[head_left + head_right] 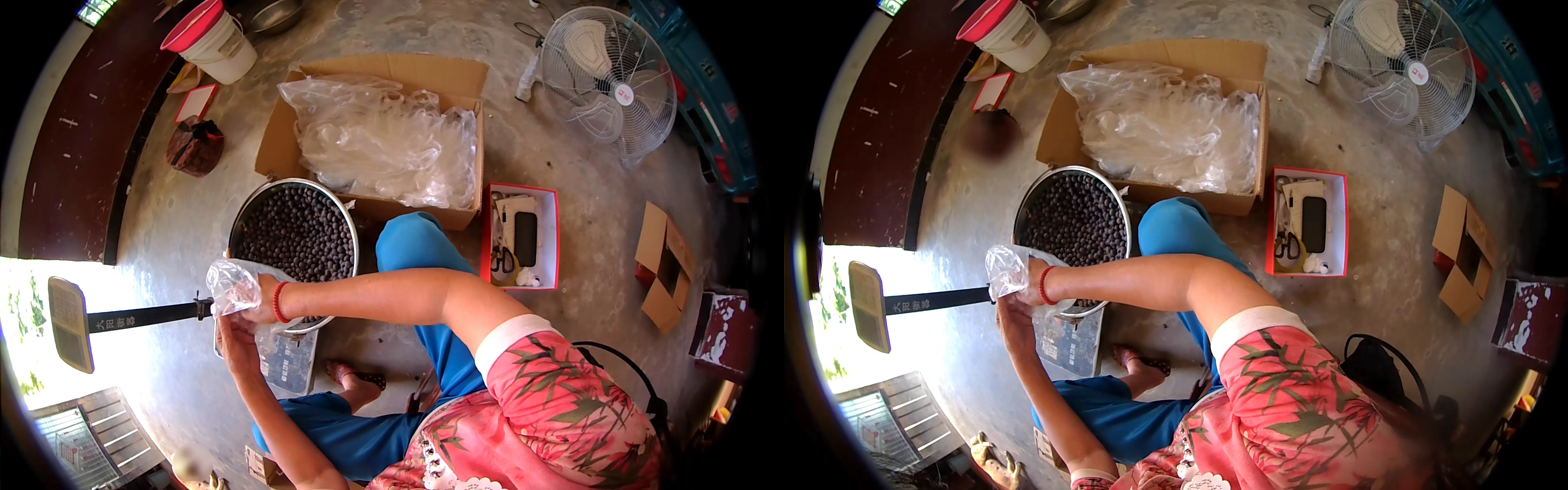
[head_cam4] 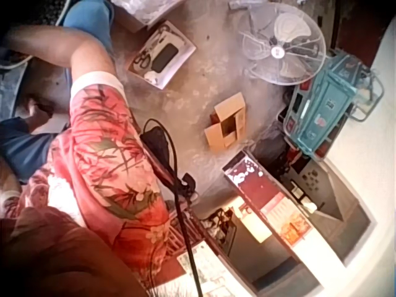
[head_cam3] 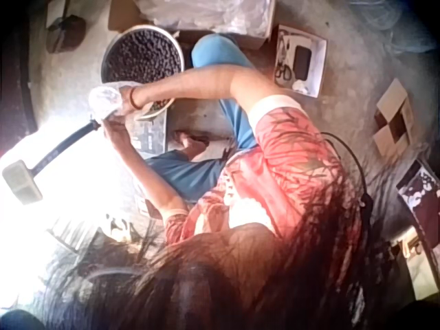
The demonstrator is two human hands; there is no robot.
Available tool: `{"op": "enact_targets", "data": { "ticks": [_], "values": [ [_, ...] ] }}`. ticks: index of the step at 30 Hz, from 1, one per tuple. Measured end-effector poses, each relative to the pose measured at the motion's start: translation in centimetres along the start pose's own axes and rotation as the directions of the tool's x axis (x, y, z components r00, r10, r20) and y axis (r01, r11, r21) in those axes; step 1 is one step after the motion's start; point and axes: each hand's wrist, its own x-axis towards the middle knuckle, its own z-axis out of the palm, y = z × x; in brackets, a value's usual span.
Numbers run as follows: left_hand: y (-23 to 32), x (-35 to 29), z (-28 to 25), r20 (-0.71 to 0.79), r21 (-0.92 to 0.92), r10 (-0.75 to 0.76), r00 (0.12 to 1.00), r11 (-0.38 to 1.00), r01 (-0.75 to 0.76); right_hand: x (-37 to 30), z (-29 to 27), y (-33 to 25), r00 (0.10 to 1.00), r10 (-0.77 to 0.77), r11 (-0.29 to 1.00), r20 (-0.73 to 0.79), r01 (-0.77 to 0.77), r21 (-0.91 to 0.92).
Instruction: The person fills small plastic bags with small dark round items from a large bowl by hand. They then tie the bags and place them on an electronic scale.
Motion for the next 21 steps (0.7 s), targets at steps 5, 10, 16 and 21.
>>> {"op": "enact_targets", "data": {
  "ticks": [5, 10, 16, 21],
  "values": [
    [0.4, 0.4, -2.7, -0.085, 0.121, 0.073, 0.994, 0.991, -0.063, 1.2, -3.0, -1.0, 0.993, 0.114, 0.991, 0.011, -0.113, -0.076],
    [-0.2, 1.3, -6.8, -0.019, 0.357, 0.010, 1.000, 0.934, -0.002, 2.0, -4.4, -1.2, 0.989, 0.143, 0.976, 0.036, -0.136, -0.168],
    [0.3, -1.0, 1.0, 0.191, 0.827, 0.550, 0.813, 0.356, -0.435, 0.8, -4.9, -2.6, 0.923, 0.164, 0.913, 0.349, -0.007, -0.408],
    [0.6, -2.0, 3.0, 0.526, 0.700, 0.366, 0.767, 0.326, -0.636, -0.5, -0.4, -0.3, 0.853, 0.195, 0.784, 0.484, 0.161, -0.599]
  ]
}}
